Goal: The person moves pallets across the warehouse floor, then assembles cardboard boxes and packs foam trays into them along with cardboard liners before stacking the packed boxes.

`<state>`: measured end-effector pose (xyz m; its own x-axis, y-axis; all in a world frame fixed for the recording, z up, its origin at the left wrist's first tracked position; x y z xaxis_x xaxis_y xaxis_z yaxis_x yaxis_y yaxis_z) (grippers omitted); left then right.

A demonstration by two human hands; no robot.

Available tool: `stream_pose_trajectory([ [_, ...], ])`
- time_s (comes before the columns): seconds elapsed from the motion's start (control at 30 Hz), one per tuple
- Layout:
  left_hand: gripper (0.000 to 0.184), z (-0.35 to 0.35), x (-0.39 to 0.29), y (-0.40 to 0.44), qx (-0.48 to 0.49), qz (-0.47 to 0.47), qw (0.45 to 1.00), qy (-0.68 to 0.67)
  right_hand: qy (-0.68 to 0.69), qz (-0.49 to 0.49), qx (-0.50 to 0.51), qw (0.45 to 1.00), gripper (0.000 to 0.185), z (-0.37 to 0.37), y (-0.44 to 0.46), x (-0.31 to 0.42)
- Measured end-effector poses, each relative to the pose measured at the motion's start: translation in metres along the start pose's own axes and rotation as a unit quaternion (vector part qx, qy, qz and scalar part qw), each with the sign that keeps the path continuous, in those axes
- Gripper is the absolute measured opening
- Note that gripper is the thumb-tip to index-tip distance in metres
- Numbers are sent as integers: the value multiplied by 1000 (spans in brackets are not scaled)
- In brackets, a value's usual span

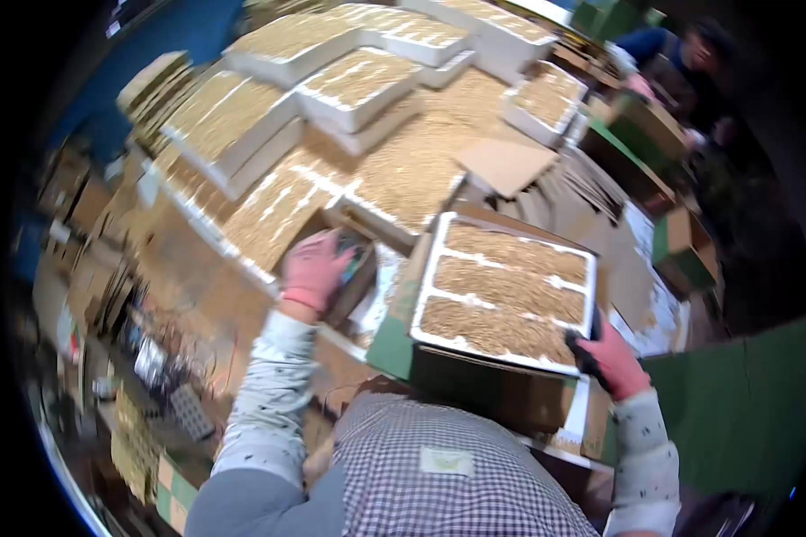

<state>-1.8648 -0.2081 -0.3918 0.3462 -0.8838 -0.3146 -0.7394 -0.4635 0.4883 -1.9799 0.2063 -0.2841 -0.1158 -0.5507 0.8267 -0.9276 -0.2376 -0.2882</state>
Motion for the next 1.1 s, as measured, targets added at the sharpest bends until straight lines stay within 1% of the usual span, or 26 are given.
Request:
stream_pose_trajectory([
  [0.03, 41, 18, 29, -7, 89, 16, 986, 141, -202, -48, -22, 978, 50, -1, 6, 3],
  [0.07, 40, 35, 45, -5, 269, -65, 947, 160, -402, -77, -35, 912, 53, 3, 8, 7],
  [0.13, 29, 66, 73, -24, 283, -35, 938, 196, -480, -170, -37, 860, 45, 12, 19, -5],
  [0.2, 20, 63, 65, -24, 235, -4, 948, 215, -571, -237, 28, 786, 35, 20, 30, -4],
  [0.23, 22, 67, 71, -23, 204, -12, 951, 232, -596, -231, 28, 769, 32, 28, 35, -12],
  [0.27, 23, 59, 62, -15, 257, -20, 931, 258, -618, -229, 32, 751, 29, 37, 40, -19],
  [0.33, 22, 52, 65, -15, 233, -10, 941, 243, -490, -36, 0, 871, 20, 42, 38, -10],
  [0.37, 20, 48, 66, -15, 200, -7, 950, 240, -574, -224, 65, 785, 25, 28, 26, 29],
  [0.4, 20, 45, 66, -12, 170, -4, 957, 237, -476, -255, -3, 842, 36, 5, 28, 46],
  [0.47, 31, 21, 52, 2, 208, -72, 951, 219, -213, -276, -215, 912, 44, -41, 61, 32],
  [0.5, 40, 15, 55, 11, 207, -144, 950, 184, -212, -228, -240, 919, 47, -61, 91, 16],
  [0.53, 38, -10, 22, 23, 133, -167, 969, 123, -210, -180, -266, 923, 52, -74, 123, -8],
  [0.57, 36, -8, 38, 20, -18, -72, 987, 143, -357, -149, -292, 875, 56, -73, 152, -42],
  [0.6, 31, -28, -11, 33, -101, -90, 990, -34, -497, -114, -304, 805, 62, -67, 182, -80],
  [0.63, 30, -47, -61, 43, -77, -74, 986, -132, -556, -153, -333, 746, 65, -58, 201, -118],
  [0.67, 30, -53, -106, 44, -68, 32, 975, -207, -608, -197, -358, 681, 68, -48, 215, -158],
  [0.7, 38, -62, -155, 53, 26, 245, 953, -176, -614, -197, -347, 680, 68, -45, 231, -174],
  [0.73, 54, -64, -194, 54, 138, 291, 942, -91, -620, -198, -337, 680, 68, -41, 246, -190],
  [0.77, 70, -56, -204, 49, 194, 286, 934, -84, -583, -146, -287, 746, 66, -39, 258, -200],
  [0.83, 76, -58, -193, 54, 183, 264, 944, -78, -509, -72, -232, 825, 59, -45, 256, -179],
  [0.9, 75, -70, -170, 56, 130, 235, 956, -118, -405, -322, -428, 741, 47, -74, 199, -117],
  [0.93, 73, -77, -160, 53, 76, 236, 956, -156, -313, -295, -468, 772, 36, -91, 157, -81],
  [0.97, 73, -86, -160, 50, 13, 230, 960, -156, 81, -333, -422, 839, 41, -109, 127, -80],
  [1.0, 73, -95, -163, 48, -53, 226, 960, -157, 228, -390, -342, 824, 50, -107, 78, -24],
  [1.07, 74, -115, -201, 54, -73, 253, 952, -155, 270, -346, -333, 834, 62, -96, 4, 34],
  [1.1, 74, -113, -210, 52, -77, 302, 936, -163, 170, -316, -247, 900, 66, -81, -8, 25],
])
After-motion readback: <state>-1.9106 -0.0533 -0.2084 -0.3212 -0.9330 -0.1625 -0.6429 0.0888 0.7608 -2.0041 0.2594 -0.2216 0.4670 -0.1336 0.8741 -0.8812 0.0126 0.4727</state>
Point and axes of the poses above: each hand's wrist, its own y-axis towards the middle knuckle, its own z-axis out of the palm, x = y × z, the point moved 2 cm from there along y, towards the middle knuckle, and after that the axes turned 14 degrees about -x, right-handed, at the moved point
